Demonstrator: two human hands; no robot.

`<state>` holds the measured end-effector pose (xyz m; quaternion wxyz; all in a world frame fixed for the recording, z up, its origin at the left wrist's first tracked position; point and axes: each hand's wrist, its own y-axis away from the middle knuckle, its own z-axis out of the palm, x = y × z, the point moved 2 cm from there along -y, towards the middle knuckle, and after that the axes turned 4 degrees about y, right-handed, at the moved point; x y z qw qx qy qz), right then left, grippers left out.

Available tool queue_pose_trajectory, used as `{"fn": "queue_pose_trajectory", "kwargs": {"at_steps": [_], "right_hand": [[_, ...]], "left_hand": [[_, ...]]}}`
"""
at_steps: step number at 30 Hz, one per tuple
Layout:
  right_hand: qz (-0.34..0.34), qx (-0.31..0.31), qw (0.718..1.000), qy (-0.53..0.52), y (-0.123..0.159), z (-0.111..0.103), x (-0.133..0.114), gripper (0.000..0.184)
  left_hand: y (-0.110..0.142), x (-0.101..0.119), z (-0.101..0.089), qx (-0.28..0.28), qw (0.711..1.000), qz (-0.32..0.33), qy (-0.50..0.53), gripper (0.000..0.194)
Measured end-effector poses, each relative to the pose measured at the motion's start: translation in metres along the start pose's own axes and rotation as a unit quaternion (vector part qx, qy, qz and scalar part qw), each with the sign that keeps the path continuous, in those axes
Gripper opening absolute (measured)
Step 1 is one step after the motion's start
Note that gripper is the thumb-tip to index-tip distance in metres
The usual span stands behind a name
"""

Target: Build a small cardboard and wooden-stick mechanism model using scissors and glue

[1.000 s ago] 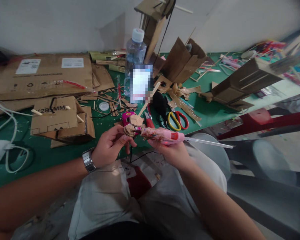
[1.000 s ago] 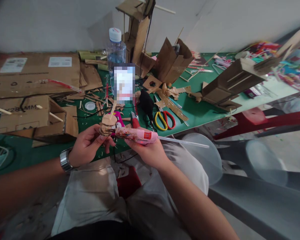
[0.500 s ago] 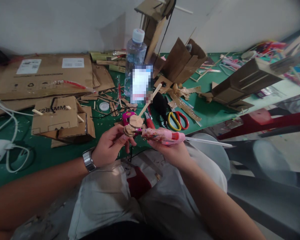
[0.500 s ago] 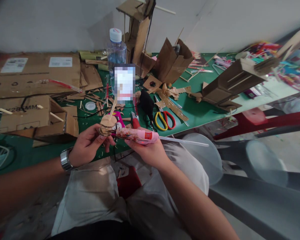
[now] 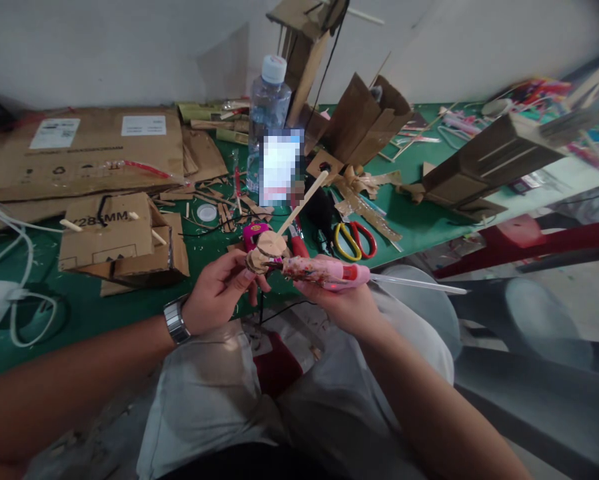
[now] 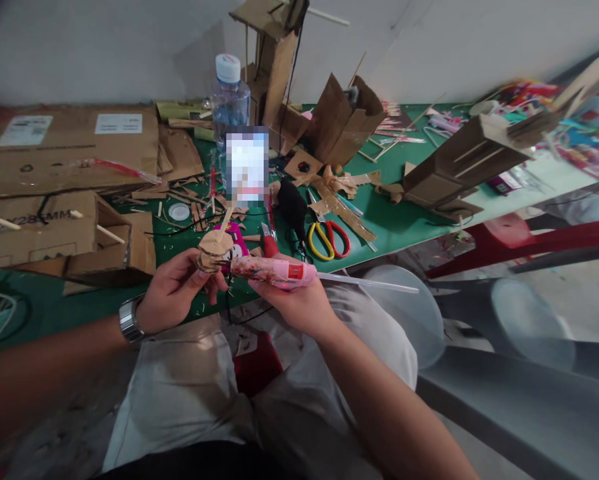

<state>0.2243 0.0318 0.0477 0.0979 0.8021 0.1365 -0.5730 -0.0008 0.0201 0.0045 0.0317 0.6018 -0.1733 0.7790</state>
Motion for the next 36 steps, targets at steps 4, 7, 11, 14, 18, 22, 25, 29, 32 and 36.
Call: {"fn": "queue_pose_trajectory", "kwargs": {"at_steps": [4,7,11,14,18,22,25,29,32,36], "right_hand": [[-0.003,0.001,1.0,0.0,0.0003,-0.0006,0.0008,0.013],[0.004,0.004,1.0,0.001,0.0004,-0.0008,0.001,0.015],[0.004,0.007,1.0,-0.001,0.0004,-0.0005,-0.0006,0.014],[0.0,0.005,1.0,-0.008,0.0004,-0.0001,-0.0015,0.011],[0.002,0.003,1.0,-0.006,0.0004,-0.0001,-0.0005,0.014],[0.006,0.004,1.0,0.003,0.0006,-0.0007,-0.0006,0.017],[0.01,0.004,1.0,0.01,0.0009,-0.001,-0.0012,0.017],[0.011,0.005,1.0,0.011,0.001,-0.0008,-0.0016,0.015],[0.004,0.004,1.0,0.006,0.0007,-0.0006,-0.0022,0.014],[0.003,0.002,1.0,0.004,0.0005,-0.0007,-0.0016,0.014]], "left_hand": [[-0.0002,-0.0001,-0.0001,-0.003,1.0,0.007,0.0,0.02],[-0.0003,-0.0005,-0.0006,-0.002,1.0,0.002,-0.004,0.022],[-0.0006,-0.0004,-0.0006,-0.005,1.0,0.001,-0.005,0.022],[-0.0007,0.0002,-0.0005,-0.004,1.0,-0.001,-0.007,0.022],[-0.0005,0.0011,-0.0004,-0.001,1.0,-0.008,-0.009,0.024],[-0.0006,0.0007,-0.0004,-0.001,1.0,-0.011,-0.009,0.026],[-0.001,0.0,-0.0004,-0.003,1.0,-0.012,-0.009,0.027],[-0.0008,-0.0002,-0.0011,-0.005,1.0,-0.009,-0.008,0.027],[-0.0003,-0.0004,-0.0019,-0.008,1.0,-0.004,-0.008,0.025],[-0.0003,-0.0006,-0.0021,-0.007,1.0,-0.003,-0.009,0.023]]}}
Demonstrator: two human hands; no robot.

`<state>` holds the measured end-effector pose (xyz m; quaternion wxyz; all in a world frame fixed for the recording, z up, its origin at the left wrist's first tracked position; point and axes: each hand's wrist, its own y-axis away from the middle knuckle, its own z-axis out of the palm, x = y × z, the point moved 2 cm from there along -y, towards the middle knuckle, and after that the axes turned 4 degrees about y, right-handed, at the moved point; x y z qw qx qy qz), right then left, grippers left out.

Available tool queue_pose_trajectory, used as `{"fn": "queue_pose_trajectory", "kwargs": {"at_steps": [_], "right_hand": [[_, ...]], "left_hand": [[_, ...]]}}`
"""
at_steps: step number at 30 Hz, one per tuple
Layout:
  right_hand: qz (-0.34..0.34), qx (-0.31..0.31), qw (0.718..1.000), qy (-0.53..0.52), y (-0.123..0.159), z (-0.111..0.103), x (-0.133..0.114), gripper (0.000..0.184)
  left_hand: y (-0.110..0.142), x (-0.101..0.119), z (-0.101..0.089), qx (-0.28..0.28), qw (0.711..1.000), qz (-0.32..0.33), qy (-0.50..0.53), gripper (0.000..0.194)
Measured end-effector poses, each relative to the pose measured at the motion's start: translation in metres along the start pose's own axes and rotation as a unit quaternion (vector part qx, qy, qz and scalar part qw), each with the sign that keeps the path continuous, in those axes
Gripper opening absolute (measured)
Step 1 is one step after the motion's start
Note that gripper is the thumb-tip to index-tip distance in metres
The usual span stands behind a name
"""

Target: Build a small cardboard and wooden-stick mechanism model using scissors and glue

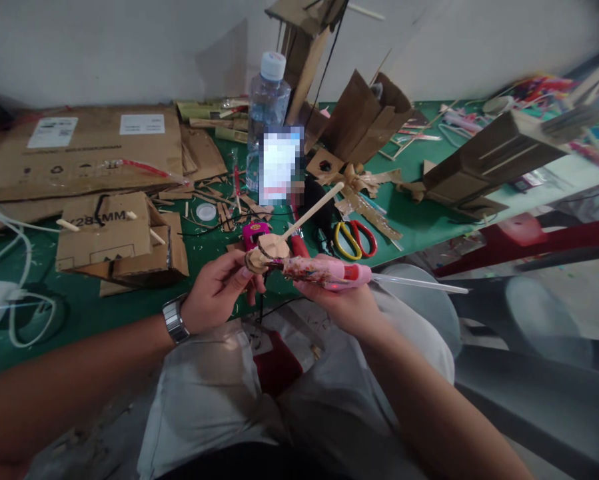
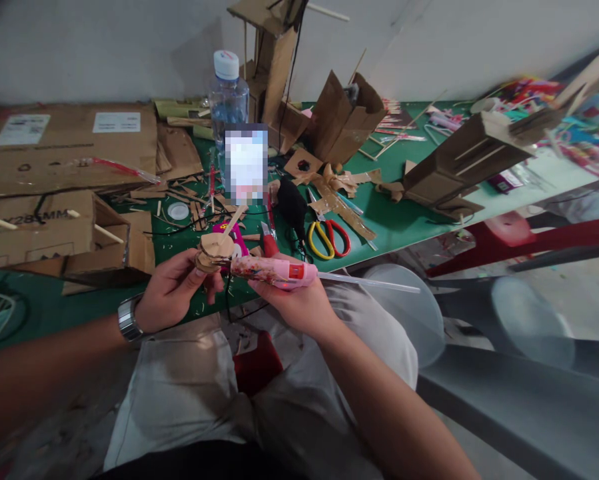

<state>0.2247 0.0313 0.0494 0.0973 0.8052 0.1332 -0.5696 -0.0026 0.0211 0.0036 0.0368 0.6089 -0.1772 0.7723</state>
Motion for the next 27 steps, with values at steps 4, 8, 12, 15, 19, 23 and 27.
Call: {"fn": "queue_pose_trajectory", "kwargs": {"at_steps": [4,8,12,15,19,23,27], "right_hand": [[0.0,-0.001,1.0,0.0,0.0001,0.0,0.0032,0.015],[-0.016,-0.002,1.0,0.004,-0.0001,0.0002,0.0023,0.011],[-0.003,-0.004,1.0,0.027,-0.0004,0.0003,-0.0013,0.013],[0.004,-0.002,1.0,0.03,-0.0006,0.0002,-0.0024,0.014],[0.0,0.001,1.0,0.022,-0.0006,0.0005,-0.0017,0.012],[0.005,-0.001,1.0,0.024,-0.0004,0.0012,-0.0018,0.011],[0.004,0.002,1.0,0.029,-0.0008,0.0016,-0.003,0.01]], "left_hand": [[-0.0006,0.0006,0.0009,-0.003,1.0,0.0,-0.002,0.024],[-0.0007,0.001,0.001,-0.004,1.0,0.004,-0.005,0.024],[0.0001,-0.0002,0.0007,-0.003,1.0,0.006,-0.003,0.024],[0.0005,-0.0015,0.0005,-0.006,1.0,0.006,0.002,0.023],[0.0002,-0.0015,0.0001,-0.004,1.0,0.01,0.001,0.024],[0.0001,-0.0005,0.0,-0.004,1.0,0.011,-0.001,0.025],[0.0003,-0.001,0.0,-0.003,1.0,0.009,0.007,0.025]]}}
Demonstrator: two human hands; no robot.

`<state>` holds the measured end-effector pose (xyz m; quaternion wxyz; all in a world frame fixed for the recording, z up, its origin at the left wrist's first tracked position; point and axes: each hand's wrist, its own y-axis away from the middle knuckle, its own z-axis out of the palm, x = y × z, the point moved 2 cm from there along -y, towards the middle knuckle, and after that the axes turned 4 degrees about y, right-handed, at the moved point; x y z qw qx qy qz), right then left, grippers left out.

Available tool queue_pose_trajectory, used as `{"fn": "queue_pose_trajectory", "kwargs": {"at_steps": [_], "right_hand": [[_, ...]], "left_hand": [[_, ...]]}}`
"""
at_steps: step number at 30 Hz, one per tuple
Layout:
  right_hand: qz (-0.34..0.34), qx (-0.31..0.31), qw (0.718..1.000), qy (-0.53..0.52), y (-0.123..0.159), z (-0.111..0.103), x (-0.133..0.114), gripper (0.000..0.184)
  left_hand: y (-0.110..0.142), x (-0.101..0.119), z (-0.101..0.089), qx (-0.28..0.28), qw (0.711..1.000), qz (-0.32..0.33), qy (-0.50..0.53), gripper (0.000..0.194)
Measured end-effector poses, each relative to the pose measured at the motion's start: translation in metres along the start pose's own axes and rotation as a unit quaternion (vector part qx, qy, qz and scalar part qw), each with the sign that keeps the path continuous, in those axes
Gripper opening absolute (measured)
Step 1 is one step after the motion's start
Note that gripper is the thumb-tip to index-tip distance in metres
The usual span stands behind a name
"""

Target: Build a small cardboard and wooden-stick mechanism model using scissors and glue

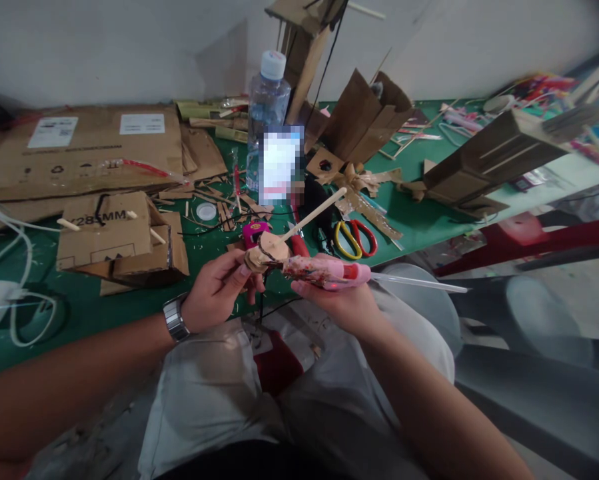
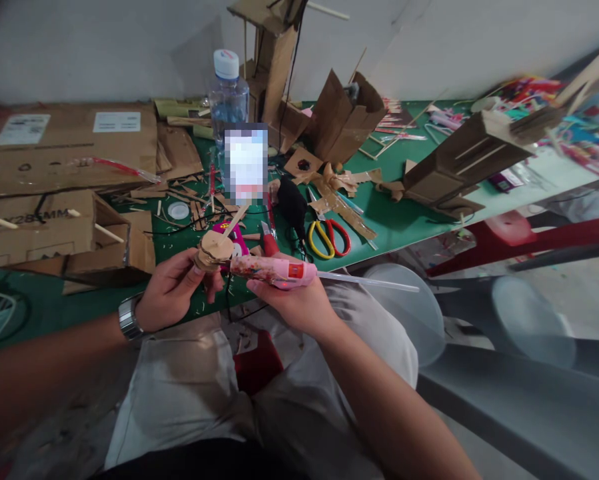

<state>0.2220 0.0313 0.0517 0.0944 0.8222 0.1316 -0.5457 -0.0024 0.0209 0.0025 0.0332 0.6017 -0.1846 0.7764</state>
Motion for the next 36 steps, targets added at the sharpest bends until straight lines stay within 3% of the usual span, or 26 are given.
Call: {"fn": "queue_pose_trajectory", "kwargs": {"at_steps": [36], "right_hand": [[-0.008,-0.006,1.0,0.028,0.0001,-0.0018,0.0031,0.018]], "left_hand": [[0.0021,-0.0049,-0.0014,-0.009,0.999,-0.036,-0.002,0.037]]}}
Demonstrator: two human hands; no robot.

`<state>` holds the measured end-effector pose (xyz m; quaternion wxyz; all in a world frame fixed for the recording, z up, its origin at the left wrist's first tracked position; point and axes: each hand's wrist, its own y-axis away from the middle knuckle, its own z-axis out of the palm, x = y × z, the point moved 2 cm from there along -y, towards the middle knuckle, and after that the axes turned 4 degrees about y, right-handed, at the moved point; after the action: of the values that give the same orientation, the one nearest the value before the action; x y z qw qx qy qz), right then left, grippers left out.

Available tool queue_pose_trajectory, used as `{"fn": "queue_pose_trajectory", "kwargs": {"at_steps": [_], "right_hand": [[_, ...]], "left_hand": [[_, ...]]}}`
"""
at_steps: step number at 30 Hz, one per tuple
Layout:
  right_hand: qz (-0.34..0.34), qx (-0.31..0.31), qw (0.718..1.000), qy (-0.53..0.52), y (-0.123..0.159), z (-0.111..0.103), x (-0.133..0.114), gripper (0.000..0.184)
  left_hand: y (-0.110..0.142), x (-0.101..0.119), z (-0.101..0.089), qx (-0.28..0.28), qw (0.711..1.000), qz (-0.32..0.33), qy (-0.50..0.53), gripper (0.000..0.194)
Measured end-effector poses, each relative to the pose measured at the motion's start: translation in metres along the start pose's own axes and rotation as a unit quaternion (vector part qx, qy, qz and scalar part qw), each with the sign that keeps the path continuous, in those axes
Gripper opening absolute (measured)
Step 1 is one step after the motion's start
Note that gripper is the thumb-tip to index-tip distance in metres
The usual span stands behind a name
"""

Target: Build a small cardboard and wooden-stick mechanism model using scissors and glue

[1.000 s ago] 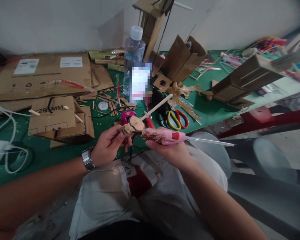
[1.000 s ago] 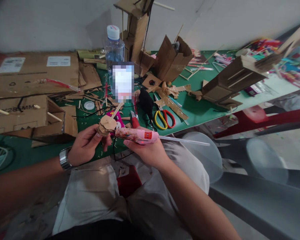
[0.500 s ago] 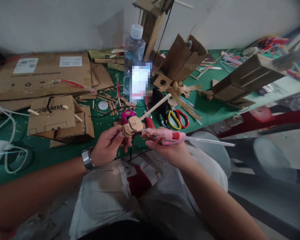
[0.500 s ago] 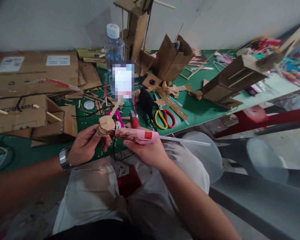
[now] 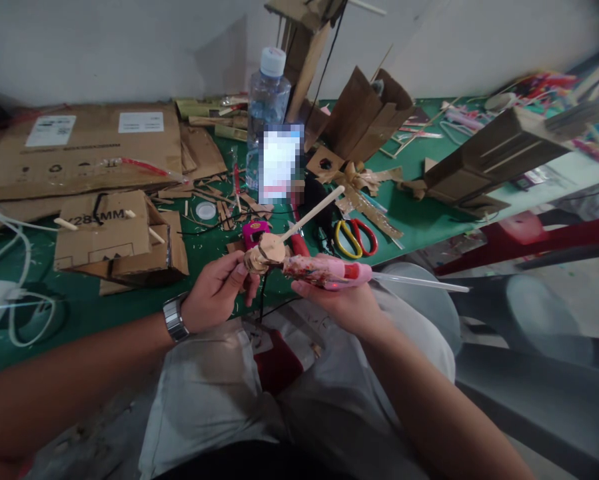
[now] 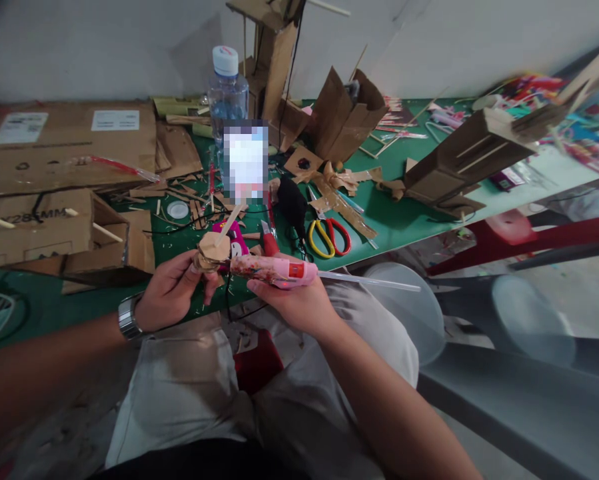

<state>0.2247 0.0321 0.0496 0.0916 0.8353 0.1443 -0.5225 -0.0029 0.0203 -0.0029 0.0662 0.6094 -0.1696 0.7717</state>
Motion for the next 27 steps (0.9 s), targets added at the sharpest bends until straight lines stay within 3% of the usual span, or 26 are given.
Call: {"fn": "queue_pose_trajectory", "kwargs": {"at_steps": [27], "right_hand": [[-0.006,0.009,1.0,0.004,0.0004,-0.0003,0.0044,0.024]], "left_hand": [[0.0028,-0.0031,0.0016,0.02,0.999,-0.01,0.032,0.044]]}}
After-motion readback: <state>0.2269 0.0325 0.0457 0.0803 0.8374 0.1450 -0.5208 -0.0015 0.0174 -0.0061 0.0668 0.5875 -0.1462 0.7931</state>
